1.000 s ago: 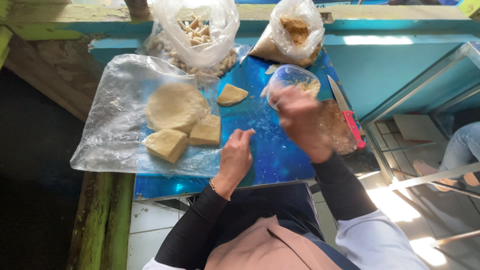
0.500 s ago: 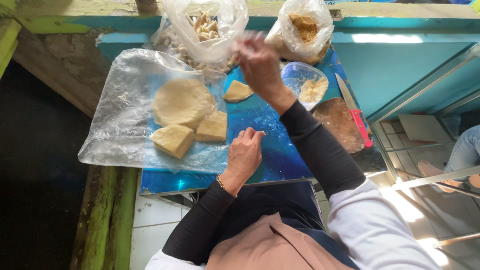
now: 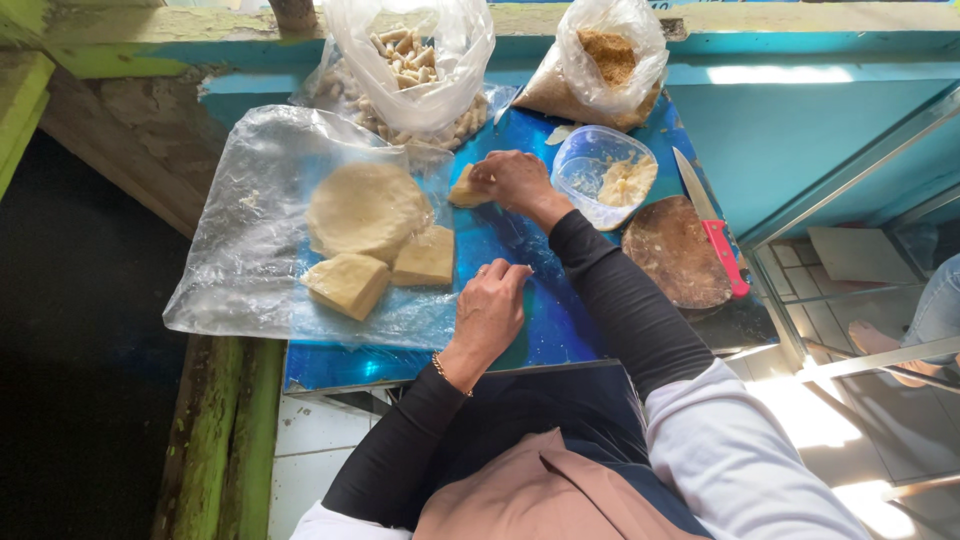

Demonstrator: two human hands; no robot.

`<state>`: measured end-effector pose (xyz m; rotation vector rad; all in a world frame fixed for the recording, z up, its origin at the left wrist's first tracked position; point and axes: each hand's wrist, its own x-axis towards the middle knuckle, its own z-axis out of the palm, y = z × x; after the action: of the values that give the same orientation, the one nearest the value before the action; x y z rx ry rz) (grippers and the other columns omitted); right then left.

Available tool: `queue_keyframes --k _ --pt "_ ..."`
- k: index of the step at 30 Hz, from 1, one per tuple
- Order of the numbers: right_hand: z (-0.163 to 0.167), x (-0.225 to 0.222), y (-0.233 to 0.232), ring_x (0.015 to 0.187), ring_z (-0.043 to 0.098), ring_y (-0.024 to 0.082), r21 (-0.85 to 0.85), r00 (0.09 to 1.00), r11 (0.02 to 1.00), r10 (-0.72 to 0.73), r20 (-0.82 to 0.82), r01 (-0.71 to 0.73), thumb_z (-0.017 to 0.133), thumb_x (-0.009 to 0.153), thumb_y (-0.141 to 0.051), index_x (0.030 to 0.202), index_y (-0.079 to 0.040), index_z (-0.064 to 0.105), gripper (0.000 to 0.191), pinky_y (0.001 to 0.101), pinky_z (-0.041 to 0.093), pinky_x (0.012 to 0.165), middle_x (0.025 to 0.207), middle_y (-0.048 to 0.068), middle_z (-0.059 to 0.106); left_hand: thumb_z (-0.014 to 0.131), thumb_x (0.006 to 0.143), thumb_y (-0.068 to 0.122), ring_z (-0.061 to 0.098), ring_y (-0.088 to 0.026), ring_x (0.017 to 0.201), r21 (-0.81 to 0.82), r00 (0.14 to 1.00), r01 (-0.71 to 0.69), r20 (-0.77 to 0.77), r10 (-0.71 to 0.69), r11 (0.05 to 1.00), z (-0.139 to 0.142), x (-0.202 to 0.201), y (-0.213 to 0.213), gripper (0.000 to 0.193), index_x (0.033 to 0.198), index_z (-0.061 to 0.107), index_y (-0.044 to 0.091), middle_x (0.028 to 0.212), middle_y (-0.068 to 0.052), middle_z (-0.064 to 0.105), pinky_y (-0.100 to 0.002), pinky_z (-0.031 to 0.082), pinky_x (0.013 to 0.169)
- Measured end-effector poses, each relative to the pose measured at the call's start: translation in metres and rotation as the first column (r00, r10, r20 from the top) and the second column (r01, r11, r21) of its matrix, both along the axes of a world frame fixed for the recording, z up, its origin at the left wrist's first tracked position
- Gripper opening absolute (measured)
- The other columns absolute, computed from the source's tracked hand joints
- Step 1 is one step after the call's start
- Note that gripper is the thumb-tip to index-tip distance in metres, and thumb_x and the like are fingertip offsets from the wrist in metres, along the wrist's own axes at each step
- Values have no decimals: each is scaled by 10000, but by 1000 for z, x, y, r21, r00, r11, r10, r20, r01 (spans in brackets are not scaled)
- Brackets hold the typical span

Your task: The person sits at a table folding filled dough pastries. They pinch off pieces from a large dough mass, flatten a piece into a small wrapper, spoon brown filling from a plastic bag onto it, fold the wrapper into a triangle and pinch it closed, and place the finished pastry into a plastic bag with others.

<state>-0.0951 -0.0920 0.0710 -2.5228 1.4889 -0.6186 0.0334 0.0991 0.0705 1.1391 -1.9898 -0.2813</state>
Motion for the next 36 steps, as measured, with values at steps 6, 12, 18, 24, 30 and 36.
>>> queue_keyframes --k 6,12,18,24,30,36 --pt "-2 -2 -20 929 725 325 174 979 972 -176 108 155 695 887 -373 1039 -211 807 249 428 557 818 981 84 770 646 899 26 659 -342 935 -3 1000 24 -6 -24 1000 8 2 -5 191 1078 705 62 966 -125 661 -453 530 778" --pt "-3 -5 -24 852 758 301 181 908 968 -228 351 173 678 904 -291 1017 -120 780 229 405 572 743 930 130 768 599 751 65 587 -371 1214 -199 877 -164 420 235 966 -6 -6 -83 542 1284 584 -31 1417 -211 563 -600 414 955" --pt "11 -19 -4 788 766 250 -88 803 955 -185 566 282 660 987 -202 1039 -57 755 182 352 572 685 892 159 769 596 807 107 609 -360 1209 -154 818 -259 489 301 953 -32 -2 -125 407 1199 623 1 1334 -226 603 -651 315 1058" --pt "22 -77 77 722 705 67 420 524 906 -334 784 -50 651 991 -135 1049 -29 734 147 270 599 609 835 -28 727 532 838 -46 669 -422 1030 60 994 -76 79 71 995 -6 29 -87 416 1234 641 21 1129 -211 687 -491 524 905" --pt "23 -69 207 865 705 292 -335 993 942 28 118 13 636 860 -4 1195 -100 741 364 382 555 722 968 118 720 547 961 -7 675 -426 944 132 988 87 -139 -68 987 17 36 -31 263 1178 687 39 1072 -203 697 -482 538 803" --pt "21 -31 251 940 674 263 -329 985 944 -90 -151 36 745 849 -104 1257 -46 691 416 394 524 717 1019 99 723 613 927 16 671 -353 1023 95 967 247 -89 -238 964 16 32 8 217 1123 701 46 1097 -142 709 -438 536 865"
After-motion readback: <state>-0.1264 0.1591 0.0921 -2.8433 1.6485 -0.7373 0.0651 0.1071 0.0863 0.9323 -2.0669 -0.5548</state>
